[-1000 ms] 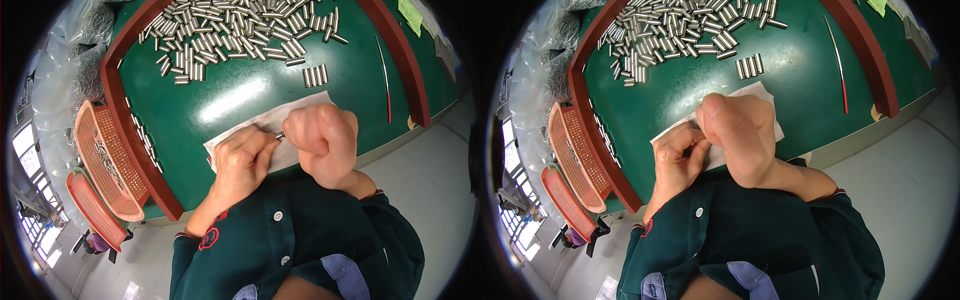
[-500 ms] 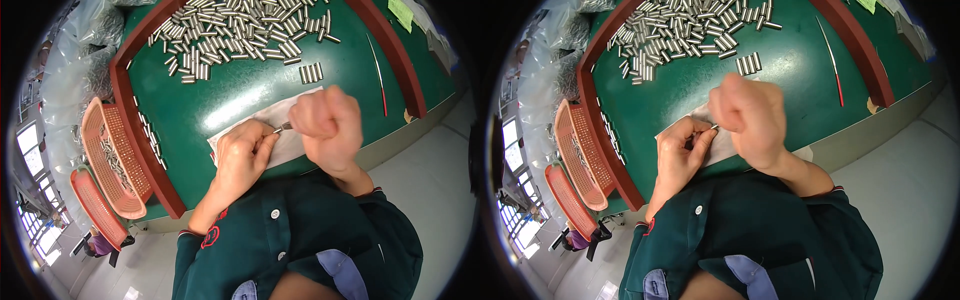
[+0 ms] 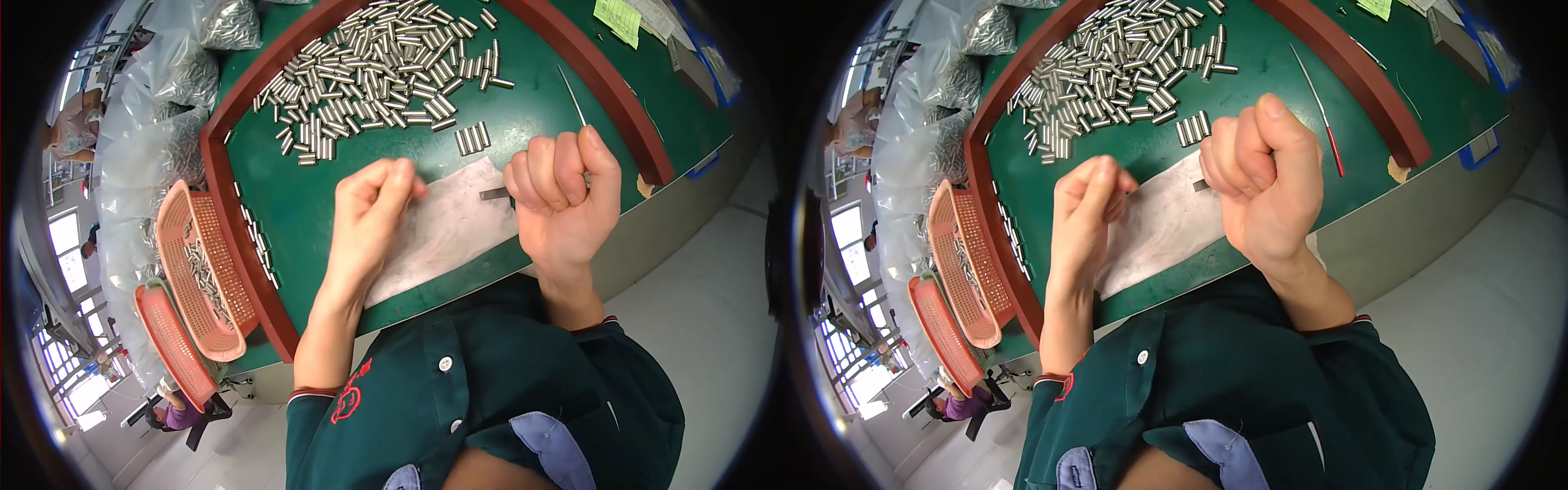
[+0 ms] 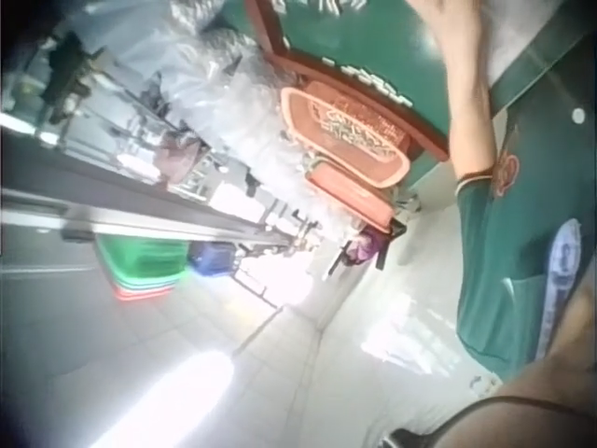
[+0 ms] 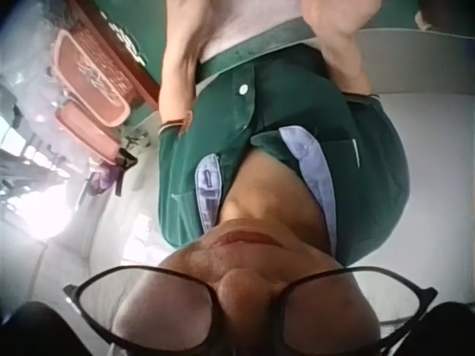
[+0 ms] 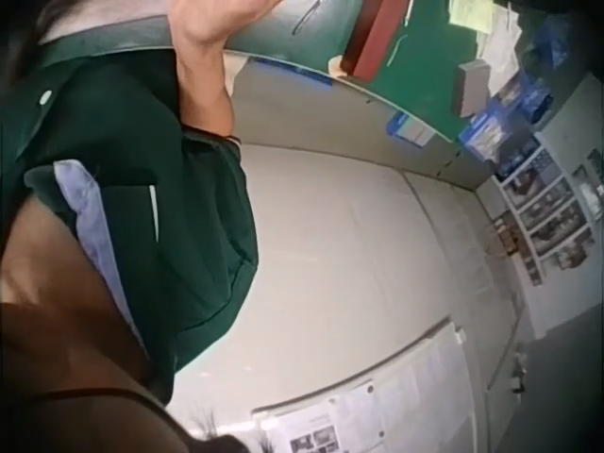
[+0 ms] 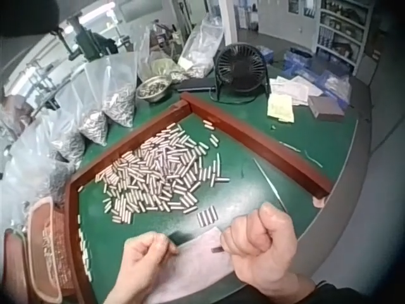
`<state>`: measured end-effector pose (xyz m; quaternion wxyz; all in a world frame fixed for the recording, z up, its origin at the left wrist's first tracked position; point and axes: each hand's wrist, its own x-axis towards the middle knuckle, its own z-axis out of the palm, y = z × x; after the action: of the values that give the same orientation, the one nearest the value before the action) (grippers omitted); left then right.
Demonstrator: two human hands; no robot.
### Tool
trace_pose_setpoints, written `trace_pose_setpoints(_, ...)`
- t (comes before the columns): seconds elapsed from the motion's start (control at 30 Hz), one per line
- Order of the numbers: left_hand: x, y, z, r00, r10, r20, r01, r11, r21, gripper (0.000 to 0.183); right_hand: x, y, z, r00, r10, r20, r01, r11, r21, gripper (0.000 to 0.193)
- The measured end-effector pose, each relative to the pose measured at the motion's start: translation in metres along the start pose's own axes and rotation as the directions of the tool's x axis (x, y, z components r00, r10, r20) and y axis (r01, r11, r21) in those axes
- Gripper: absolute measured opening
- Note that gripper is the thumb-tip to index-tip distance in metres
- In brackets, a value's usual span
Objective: Inspecting and assembling small metal cylindrical components using a precision needle tool at an industrial workstation.
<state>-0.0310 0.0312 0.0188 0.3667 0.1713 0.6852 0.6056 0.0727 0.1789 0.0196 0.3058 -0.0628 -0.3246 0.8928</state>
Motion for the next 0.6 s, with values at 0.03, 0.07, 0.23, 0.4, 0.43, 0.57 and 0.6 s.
trace_pose_setpoints(0.03, 0.005, 0.006, 0.007, 0.998, 0.054, -0.04, -0.039, 0.953, 0.3, 0.026, 0.0, -0.001, 0.001, 1.0, 0.0, -0.011, 0.0, 1.0, 0.0, 0.044)
trace_pose_setpoints(0.07, 0.012, 0.002, 0.012, 0.979, 0.202, -0.029, -0.172, 0.893, 0.416, 0.023, 0.0, -0.002, 0.002, 1.0, -0.001, -0.022, 0.001, 1.0, 0.001, 0.044)
trace_pose_setpoints(0.23, 0.03, 0.007, 0.037, 0.958, 0.286, 0.019, -0.181, 0.551, 0.814, 0.025, -0.001, -0.007, -0.004, 0.999, -0.017, -0.048, 0.017, 1.0, 0.003, 0.044)
trace_pose_setpoints(0.4, 0.038, -0.002, 0.037, 0.932, 0.361, -0.028, -0.181, 0.532, 0.827, 0.015, -0.005, -0.007, -0.004, 0.997, -0.026, -0.07, 0.026, 1.0, 0.008, 0.044)
trace_pose_setpoints(0.43, 0.038, -0.001, 0.038, 0.933, 0.358, -0.028, -0.179, 0.531, 0.828, 0.015, -0.005, -0.006, -0.004, 0.997, -0.028, -0.066, 0.028, 1.0, 0.006, 0.044)
trace_pose_setpoints(0.57, 0.039, 0.0, 0.039, 0.918, 0.396, -0.006, -0.13, 0.315, 0.94, 0.013, -0.006, -0.005, 0.001, 0.997, -0.023, -0.07, 0.023, 1.0, -0.003, 0.044)
trace_pose_setpoints(0.6, 0.035, 0.001, 0.035, 0.913, 0.407, 0.018, -0.166, 0.331, 0.929, 0.012, -0.006, -0.004, 0.002, 0.998, -0.018, -0.068, 0.018, 1.0, 0.001, 0.044)
